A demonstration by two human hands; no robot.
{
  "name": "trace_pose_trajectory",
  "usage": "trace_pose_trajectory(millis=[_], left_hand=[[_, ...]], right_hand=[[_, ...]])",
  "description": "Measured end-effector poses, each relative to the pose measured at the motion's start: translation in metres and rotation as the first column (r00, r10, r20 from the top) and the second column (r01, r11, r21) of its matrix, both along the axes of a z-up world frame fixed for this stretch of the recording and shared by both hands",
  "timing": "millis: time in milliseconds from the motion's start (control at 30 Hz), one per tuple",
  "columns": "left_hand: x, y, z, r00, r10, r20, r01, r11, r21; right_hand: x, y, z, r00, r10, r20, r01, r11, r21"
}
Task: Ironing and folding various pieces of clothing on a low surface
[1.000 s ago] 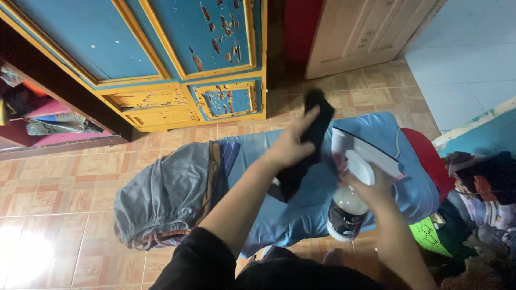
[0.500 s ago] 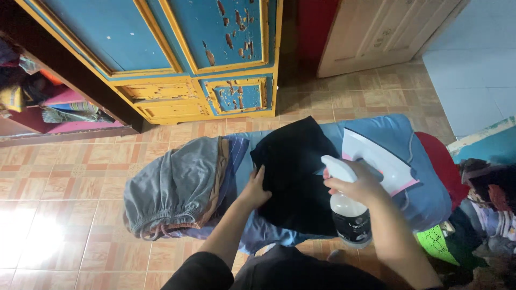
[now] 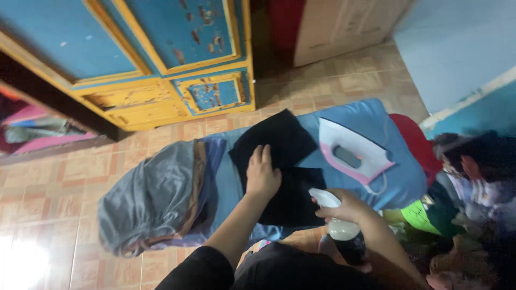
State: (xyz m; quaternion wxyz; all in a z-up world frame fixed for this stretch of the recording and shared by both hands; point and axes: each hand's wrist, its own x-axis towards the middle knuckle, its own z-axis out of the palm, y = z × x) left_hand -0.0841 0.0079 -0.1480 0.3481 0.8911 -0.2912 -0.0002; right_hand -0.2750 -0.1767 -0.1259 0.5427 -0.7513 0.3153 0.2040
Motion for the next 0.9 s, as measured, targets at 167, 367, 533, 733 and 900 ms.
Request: trace_pose_trajectory(millis=[167, 367, 533, 733, 900], left_hand=[[-0.048, -0.077, 0.038, 0.948, -0.319, 0.021, 0.318, 0.935, -0.156], [-0.134, -0.175, 0.035, 0.721, -0.692, 0.033, 0.682, 0.701, -0.209], [-0.191, -0.239, 0.064, 0.573, -0.818, 0.057, 0.809, 0.553, -0.2], [-0.242, -0.324, 0.012, 0.501, -0.866, 0.012, 0.857, 0.493, -0.151], [-0.263, -0.364, -0.017, 0.467, -0.881, -0.075, 0.88, 0.471, -0.058]], right_hand=[[-0.037, -0.03, 0.007, 0.863, -0.169, 0.476, 0.262, 0.956, -0.135], [-0.112, -0.102, -0.009, 0.578, -0.278, 0.767, 0.631, 0.749, -0.204], [-0.161, -0.195, -0.044, 0.403, -0.518, 0.755, 0.803, 0.596, -0.02], [-0.184, -0.291, -0.052, 0.38, -0.613, 0.693, 0.906, 0.399, -0.143], [-0.181, -0.339, -0.091, 0.452, -0.773, 0.444, 0.872, 0.487, -0.04]])
